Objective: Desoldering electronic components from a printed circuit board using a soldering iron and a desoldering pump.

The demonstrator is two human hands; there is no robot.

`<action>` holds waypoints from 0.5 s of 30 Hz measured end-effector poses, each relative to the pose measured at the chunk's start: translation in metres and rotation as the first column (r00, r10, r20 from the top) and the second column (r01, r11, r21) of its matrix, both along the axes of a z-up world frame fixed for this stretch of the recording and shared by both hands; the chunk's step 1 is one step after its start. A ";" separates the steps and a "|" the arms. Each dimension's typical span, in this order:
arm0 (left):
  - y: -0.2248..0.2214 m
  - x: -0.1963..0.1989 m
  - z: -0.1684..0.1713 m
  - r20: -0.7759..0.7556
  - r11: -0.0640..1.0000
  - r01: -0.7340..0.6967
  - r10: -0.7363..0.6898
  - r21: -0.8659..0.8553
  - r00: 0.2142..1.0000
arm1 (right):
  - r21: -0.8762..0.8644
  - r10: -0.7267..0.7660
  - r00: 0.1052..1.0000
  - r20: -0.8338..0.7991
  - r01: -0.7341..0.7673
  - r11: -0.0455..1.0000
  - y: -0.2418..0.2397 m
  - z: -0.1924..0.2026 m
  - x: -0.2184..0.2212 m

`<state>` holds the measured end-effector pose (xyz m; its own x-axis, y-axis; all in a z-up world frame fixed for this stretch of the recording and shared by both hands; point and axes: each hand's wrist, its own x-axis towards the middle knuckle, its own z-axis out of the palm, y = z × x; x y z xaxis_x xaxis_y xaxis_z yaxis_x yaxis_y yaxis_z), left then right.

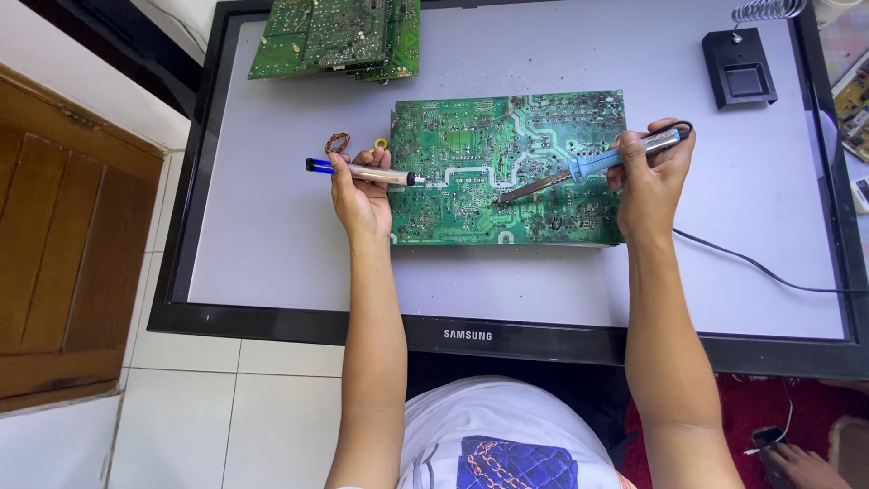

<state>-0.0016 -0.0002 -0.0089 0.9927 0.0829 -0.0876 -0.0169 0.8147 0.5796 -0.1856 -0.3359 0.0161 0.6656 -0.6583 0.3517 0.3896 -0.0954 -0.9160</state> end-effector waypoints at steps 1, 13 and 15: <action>0.000 -0.001 0.000 0.002 1.000 0.001 -0.001 0.004 1.000 | 0.002 0.000 1.000 -0.003 0.000 1.000 -0.001 -0.001 0.000; 0.000 -0.001 0.002 0.016 1.000 0.011 -0.012 0.011 1.000 | -0.007 0.018 0.999 -0.028 -0.019 1.000 -0.001 0.003 0.000; 0.000 -0.002 0.001 0.013 1.000 0.012 -0.013 0.014 1.000 | -0.009 0.020 0.999 -0.030 -0.020 1.000 0.002 0.009 -0.002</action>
